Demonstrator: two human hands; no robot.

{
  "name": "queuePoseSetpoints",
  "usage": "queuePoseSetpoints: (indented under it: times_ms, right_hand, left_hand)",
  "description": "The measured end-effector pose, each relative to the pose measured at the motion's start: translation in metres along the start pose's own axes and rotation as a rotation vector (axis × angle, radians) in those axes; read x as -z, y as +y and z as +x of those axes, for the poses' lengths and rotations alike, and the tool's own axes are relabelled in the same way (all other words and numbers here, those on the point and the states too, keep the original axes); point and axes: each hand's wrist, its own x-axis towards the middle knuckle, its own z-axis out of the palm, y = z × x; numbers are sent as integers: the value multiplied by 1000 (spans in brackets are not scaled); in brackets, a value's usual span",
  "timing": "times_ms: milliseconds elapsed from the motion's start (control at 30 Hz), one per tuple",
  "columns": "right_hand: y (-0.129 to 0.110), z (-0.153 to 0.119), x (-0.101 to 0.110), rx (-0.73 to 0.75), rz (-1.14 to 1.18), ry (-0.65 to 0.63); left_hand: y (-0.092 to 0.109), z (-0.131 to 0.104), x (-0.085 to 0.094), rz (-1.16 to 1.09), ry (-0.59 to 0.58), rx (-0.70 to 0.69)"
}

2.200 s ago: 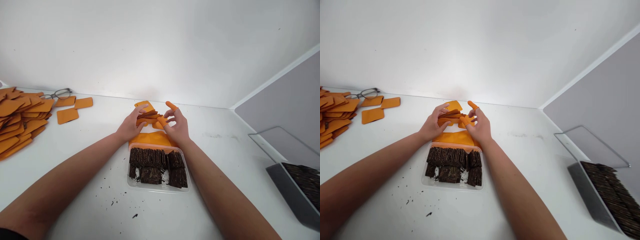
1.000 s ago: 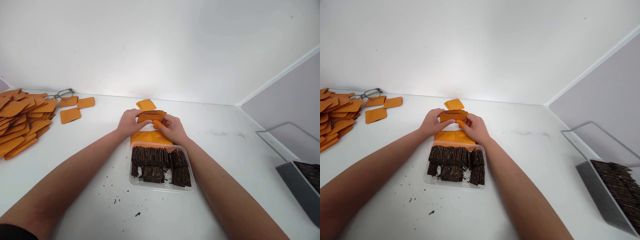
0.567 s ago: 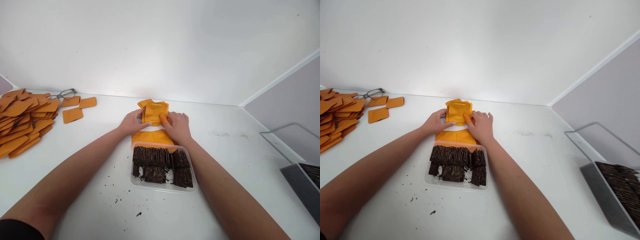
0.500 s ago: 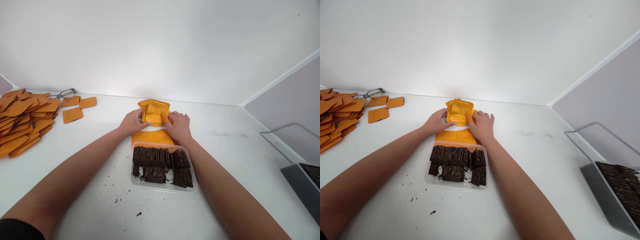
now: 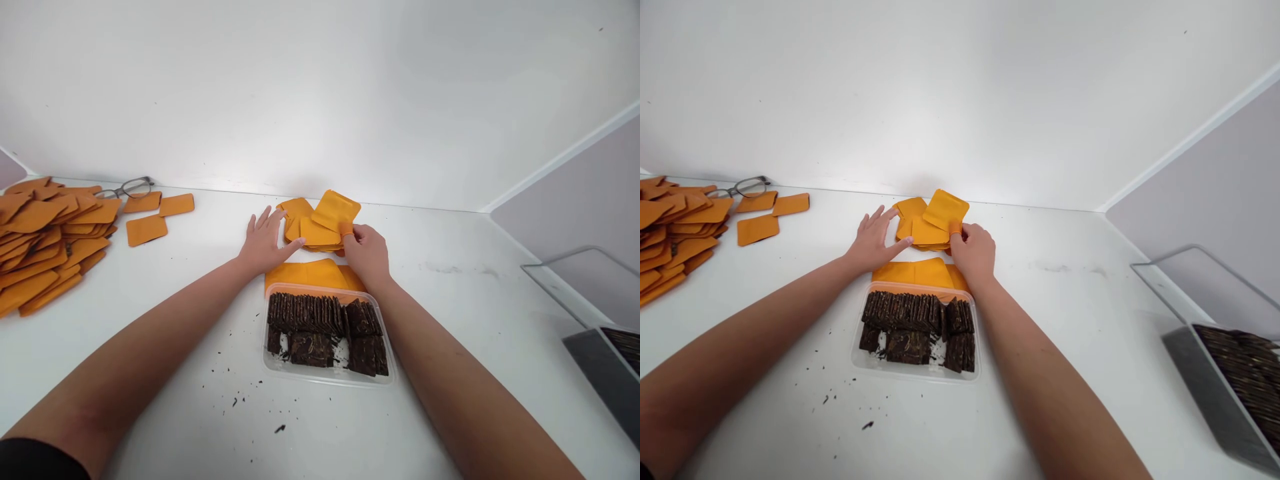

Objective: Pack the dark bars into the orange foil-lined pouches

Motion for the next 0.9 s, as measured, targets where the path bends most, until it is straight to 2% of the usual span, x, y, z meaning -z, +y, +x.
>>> queuePoseSetpoints:
  times_ms: [167, 300, 400, 633, 800, 900]
  right_hand:
    - [12, 3, 1, -42, 127, 179]
    - [14, 4, 5, -47, 182, 304]
    - [14, 3, 7, -79, 226, 327]
    - [6, -3, 7, -154, 349, 164]
    - [-7, -10, 6, -142, 352, 46]
    - [-12, -13, 2, -125, 358, -29]
  left_hand:
    - [-2, -1, -4, 33, -1, -73]
    - [-3, -4, -6, 36, 89, -11]
    - [-4, -5, -7, 13, 129, 44]
    - [-2, -8, -4, -48, 126, 36]
    - [3, -12, 9, -78, 137, -49]
    - [7, -15, 14, -61, 105, -151]
